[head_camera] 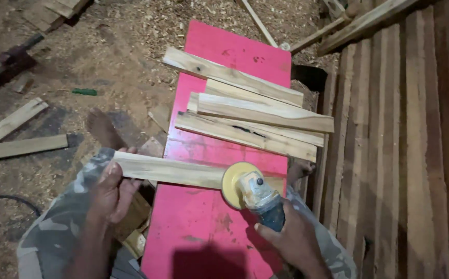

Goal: Using a handheld grinder with a sanding disc to smooth wood strips on a workshop bench.

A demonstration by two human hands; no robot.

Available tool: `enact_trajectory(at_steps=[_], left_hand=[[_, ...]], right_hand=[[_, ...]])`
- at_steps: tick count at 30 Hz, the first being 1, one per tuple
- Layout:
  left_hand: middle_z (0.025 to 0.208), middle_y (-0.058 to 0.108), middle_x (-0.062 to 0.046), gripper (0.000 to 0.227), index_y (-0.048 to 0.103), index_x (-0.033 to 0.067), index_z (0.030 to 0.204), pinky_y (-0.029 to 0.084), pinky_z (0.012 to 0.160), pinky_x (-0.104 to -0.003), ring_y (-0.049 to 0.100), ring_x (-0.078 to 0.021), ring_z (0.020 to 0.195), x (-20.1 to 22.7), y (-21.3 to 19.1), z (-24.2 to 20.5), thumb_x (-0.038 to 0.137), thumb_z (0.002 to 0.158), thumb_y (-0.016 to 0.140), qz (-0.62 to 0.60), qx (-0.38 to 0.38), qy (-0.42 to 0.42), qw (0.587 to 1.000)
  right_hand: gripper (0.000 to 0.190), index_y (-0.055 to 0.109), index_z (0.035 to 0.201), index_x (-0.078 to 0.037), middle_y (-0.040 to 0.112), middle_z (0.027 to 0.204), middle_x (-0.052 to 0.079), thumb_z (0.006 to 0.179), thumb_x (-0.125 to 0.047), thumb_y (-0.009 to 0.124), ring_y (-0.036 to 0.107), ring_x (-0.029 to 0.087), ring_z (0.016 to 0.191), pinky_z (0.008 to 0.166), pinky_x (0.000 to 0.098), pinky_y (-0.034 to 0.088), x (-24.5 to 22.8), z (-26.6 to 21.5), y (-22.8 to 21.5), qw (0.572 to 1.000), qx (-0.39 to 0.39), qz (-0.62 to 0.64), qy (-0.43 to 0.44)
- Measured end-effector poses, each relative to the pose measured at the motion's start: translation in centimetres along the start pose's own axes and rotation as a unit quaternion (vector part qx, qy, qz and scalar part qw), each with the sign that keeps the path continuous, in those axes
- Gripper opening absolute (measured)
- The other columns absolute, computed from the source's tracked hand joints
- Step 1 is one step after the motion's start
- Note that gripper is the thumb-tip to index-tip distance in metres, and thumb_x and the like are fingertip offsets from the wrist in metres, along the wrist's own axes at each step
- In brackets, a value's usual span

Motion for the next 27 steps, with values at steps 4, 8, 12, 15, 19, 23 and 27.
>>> enact_trajectory(at_steps=[4,8,12,15,19,23,27], left_hand=[[0.156,0.051,-0.012,0.061,0.040,0.0039,0.157,0.045,0.102,-0.039,0.051,-0.0242,0.136,-0.2,-0.6,0.4,0.029,0.105,0.057,0.011,0.020,-0.006,1.000],[0.152,0.053,-0.012,0.055,0.041,0.0039,0.151,0.044,0.113,-0.044,0.052,-0.0263,0.137,0.0,-0.3,0.6,0.027,0.104,0.056,0.001,0.040,-0.008,0.999],[0.151,0.053,-0.010,0.051,0.043,0.0065,0.148,0.042,0.116,-0.047,0.051,-0.0252,0.137,-0.1,-0.8,0.8,0.027,0.103,0.055,0.007,0.045,-0.027,0.999],[0.152,0.052,-0.009,0.048,0.044,0.0069,0.147,0.042,0.116,-0.047,0.051,-0.0248,0.137,-0.1,-1.9,1.0,0.028,0.104,0.055,0.016,0.050,-0.022,0.998],[0.152,0.053,-0.009,0.049,0.046,0.0083,0.150,0.044,0.107,-0.044,0.052,-0.0243,0.133,0.0,-2.0,1.0,0.029,0.106,0.056,0.028,0.032,-0.028,0.999],[0.154,0.053,-0.007,0.047,0.047,0.0084,0.149,0.045,0.108,-0.045,0.052,-0.0244,0.137,-0.2,-2.4,1.1,0.027,0.106,0.054,0.020,-0.006,-0.017,1.000],[0.155,0.054,-0.008,0.046,0.049,0.0085,0.151,0.042,0.101,-0.043,0.052,-0.0246,0.133,0.2,-1.6,0.7,0.029,0.110,0.051,0.066,0.062,-0.023,0.996]], right_hand=[[0.084,0.059,0.137,-0.015,0.074,0.108,0.018,0.064,-0.043,0.090,0.072,0.036,0.102,0.089,0.0447,0.055,1.1,-0.3,-1.0,1.000,0.009,-0.011,0.016],[0.092,0.053,0.145,-0.018,0.074,0.110,0.019,0.066,-0.045,0.090,0.073,0.036,0.103,0.090,0.0447,0.056,2.3,-0.5,-1.7,0.998,0.006,-0.007,0.056],[0.090,0.054,0.145,-0.019,0.074,0.111,0.019,0.066,-0.046,0.088,0.073,0.038,0.104,0.089,0.0458,0.056,3.6,-0.7,-2.3,0.998,0.014,-0.003,0.056],[0.086,0.055,0.141,-0.018,0.074,0.110,0.019,0.067,-0.048,0.087,0.072,0.040,0.104,0.088,0.0474,0.056,5.7,-0.5,-2.3,0.998,0.026,-0.011,0.063],[0.080,0.058,0.133,-0.015,0.076,0.107,0.020,0.066,-0.049,0.085,0.073,0.040,0.102,0.088,0.0487,0.057,8.7,-0.3,-2.4,0.996,0.031,-0.025,0.084],[0.075,0.061,0.129,-0.013,0.075,0.100,0.022,0.067,-0.050,0.083,0.075,0.041,0.096,0.085,0.0492,0.058,10.1,-0.5,-3.6,0.991,0.033,-0.031,0.124],[0.074,0.063,0.125,-0.011,0.074,0.100,0.022,0.066,-0.050,0.085,0.075,0.041,0.094,0.084,0.0495,0.057,13.1,-0.2,-4.4,0.988,0.070,-0.040,0.134]])
Point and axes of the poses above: each hand's wrist, its own z-axis towards the middle knuckle, its own y-axis out of the palm, x = y × z, the point moved 6 cm from there along z, towards the middle knuckle
